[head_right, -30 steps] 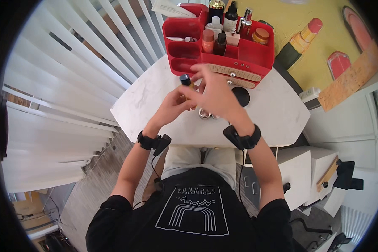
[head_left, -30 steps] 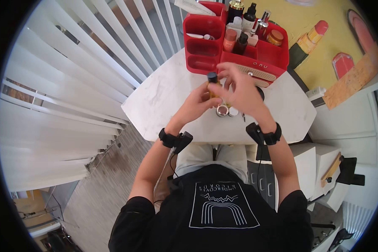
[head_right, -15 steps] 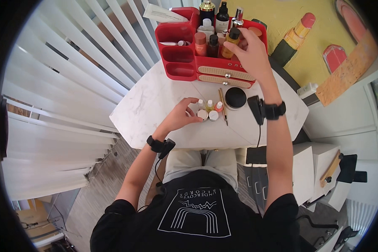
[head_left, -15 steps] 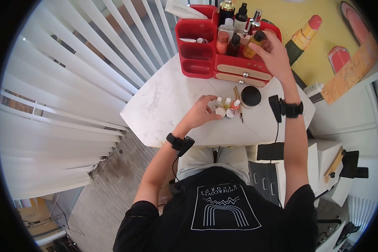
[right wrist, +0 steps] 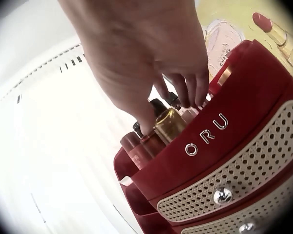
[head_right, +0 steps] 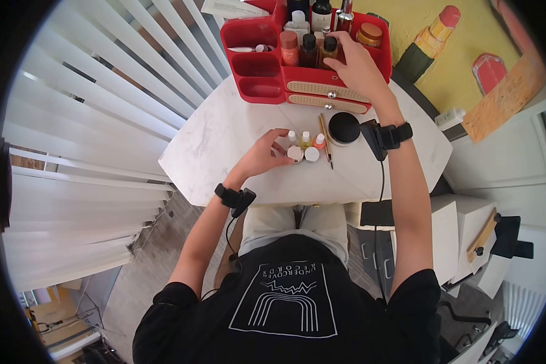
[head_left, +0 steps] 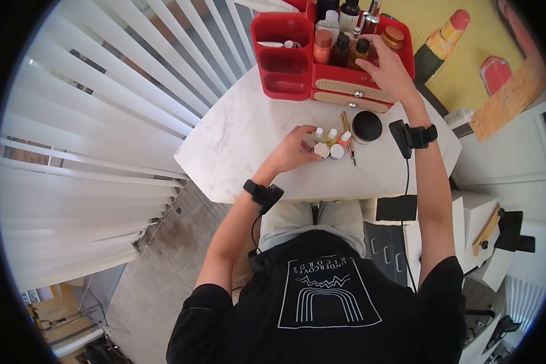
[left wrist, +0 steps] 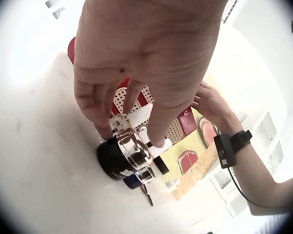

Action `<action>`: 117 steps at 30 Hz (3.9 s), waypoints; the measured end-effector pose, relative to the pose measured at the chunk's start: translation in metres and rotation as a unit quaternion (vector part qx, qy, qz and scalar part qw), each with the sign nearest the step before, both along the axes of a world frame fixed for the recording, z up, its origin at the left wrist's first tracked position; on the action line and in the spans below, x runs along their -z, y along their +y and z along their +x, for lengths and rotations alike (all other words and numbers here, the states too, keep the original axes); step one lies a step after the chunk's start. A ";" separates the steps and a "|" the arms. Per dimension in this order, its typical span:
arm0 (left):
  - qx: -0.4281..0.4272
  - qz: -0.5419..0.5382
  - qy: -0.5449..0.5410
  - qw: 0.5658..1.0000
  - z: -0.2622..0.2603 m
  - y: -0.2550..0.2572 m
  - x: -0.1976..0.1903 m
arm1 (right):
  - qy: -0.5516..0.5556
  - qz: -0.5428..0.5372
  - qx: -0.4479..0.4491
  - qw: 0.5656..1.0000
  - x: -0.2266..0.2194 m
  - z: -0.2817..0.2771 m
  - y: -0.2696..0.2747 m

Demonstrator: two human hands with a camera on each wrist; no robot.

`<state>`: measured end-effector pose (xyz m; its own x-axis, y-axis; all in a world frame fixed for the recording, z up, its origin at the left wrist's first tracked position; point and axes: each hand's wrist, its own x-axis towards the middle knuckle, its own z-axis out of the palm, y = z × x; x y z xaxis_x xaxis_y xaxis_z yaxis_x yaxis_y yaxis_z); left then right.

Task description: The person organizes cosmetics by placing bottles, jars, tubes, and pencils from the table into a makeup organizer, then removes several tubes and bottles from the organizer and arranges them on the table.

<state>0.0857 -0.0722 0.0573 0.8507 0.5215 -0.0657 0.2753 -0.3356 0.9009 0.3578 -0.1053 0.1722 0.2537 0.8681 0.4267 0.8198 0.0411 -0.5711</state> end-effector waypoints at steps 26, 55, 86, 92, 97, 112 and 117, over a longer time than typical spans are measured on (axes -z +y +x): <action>-0.229 0.102 -0.164 0.954 0.015 0.042 -0.036 | -0.231 -0.082 -0.082 0.966 0.089 -0.089 -0.065; -0.346 0.361 0.113 0.859 0.077 0.137 -0.035 | -0.066 0.055 -0.047 0.995 0.022 -0.118 0.033; -0.232 0.318 0.253 0.884 0.092 0.151 -0.034 | 0.052 -0.035 -0.007 0.998 0.030 -0.103 -0.040; -0.256 0.256 0.246 0.899 0.088 0.148 -0.045 | -0.086 -0.197 0.009 0.977 0.041 -0.094 -0.074; -0.271 0.220 0.199 0.916 0.084 0.148 -0.039 | -0.030 -0.220 -0.027 0.975 0.061 -0.089 -0.070; -0.261 0.252 0.191 0.912 0.077 0.144 -0.040 | -0.058 0.098 -0.021 0.993 0.027 -0.125 0.045; -0.253 0.248 0.170 0.920 0.074 0.146 -0.036 | -0.231 0.083 -0.009 0.969 0.033 -0.125 0.068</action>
